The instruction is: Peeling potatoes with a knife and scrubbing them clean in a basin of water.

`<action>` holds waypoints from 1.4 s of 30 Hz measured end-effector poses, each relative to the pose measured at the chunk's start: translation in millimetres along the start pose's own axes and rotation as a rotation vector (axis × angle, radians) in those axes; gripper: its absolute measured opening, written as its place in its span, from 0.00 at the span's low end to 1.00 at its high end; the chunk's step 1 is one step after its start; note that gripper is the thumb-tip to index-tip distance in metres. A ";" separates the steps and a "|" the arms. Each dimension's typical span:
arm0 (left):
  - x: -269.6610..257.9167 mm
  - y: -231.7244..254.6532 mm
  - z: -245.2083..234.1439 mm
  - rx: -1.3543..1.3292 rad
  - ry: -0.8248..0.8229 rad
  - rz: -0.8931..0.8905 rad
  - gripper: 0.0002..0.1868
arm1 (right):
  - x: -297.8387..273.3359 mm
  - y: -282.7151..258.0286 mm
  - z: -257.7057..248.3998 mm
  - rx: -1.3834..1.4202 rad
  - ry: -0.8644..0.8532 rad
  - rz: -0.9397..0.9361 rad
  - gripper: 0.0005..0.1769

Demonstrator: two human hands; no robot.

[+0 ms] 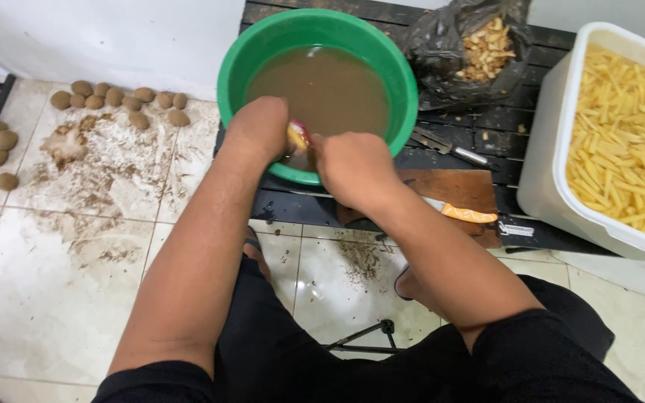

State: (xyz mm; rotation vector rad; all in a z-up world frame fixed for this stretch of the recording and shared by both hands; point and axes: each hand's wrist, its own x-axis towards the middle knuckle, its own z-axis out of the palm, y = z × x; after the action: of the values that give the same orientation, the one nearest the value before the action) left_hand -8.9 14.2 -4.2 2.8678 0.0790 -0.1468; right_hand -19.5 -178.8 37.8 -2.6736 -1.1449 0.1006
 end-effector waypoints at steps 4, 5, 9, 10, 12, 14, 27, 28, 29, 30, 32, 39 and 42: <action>-2.0 1.7 -2.1 -0.009 -0.020 0.004 0.25 | -12.6 4.9 4.2 -0.105 -0.019 0.014 0.17; 1.5 -1.7 0.3 -0.012 -0.020 -0.001 0.25 | -6.1 4.6 7.6 -0.105 -0.023 0.009 0.17; 7.8 -7.6 9.6 -0.004 0.008 0.032 0.23 | 15.8 7.5 26.9 -0.085 0.062 0.001 0.16; 9.4 -7.0 10.4 0.000 0.003 0.048 0.24 | 21.5 10.0 32.4 -0.070 0.082 0.014 0.15; 0.0 0.1 -1.6 -0.003 -0.005 0.042 0.23 | 29.8 14.0 34.9 -0.017 0.073 0.031 0.15; 0.0 -1.0 -3.0 -0.004 -0.011 0.038 0.22 | 29.3 14.6 30.7 0.036 0.069 0.049 0.15; 4.4 -4.9 3.1 -0.019 0.020 0.051 0.16 | 23.5 0.7 40.5 0.028 0.185 -0.095 0.18; 8.2 -7.7 6.9 -0.006 0.021 0.027 0.15 | 26.0 -0.1 43.4 0.078 0.199 -0.104 0.20; 5.1 -5.5 4.4 -0.003 0.021 0.036 0.15 | 23.8 -0.3 39.1 0.076 0.205 -0.096 0.20; 2.3 -3.6 1.8 -0.004 0.015 0.020 0.15 | 21.6 -1.0 35.0 0.099 0.190 -0.076 0.20; -2.8 0.7 -3.4 -0.006 0.007 0.013 0.15 | 15.2 -0.1 29.3 0.120 0.178 -0.048 0.19; -3.5 0.0 -3.3 -0.031 0.012 0.032 0.17 | 1.4 2.6 36.4 0.004 0.156 -0.089 0.16; -1.5 0.0 -1.3 -0.029 0.013 0.036 0.16 | 17.8 -1.2 51.5 0.014 0.197 -0.067 0.18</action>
State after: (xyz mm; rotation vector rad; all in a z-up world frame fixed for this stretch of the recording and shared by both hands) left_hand -10.3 14.5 -2.8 2.8398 0.0313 -0.1188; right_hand -15.9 -155.6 -11.4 -2.5617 -1.1641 -0.1624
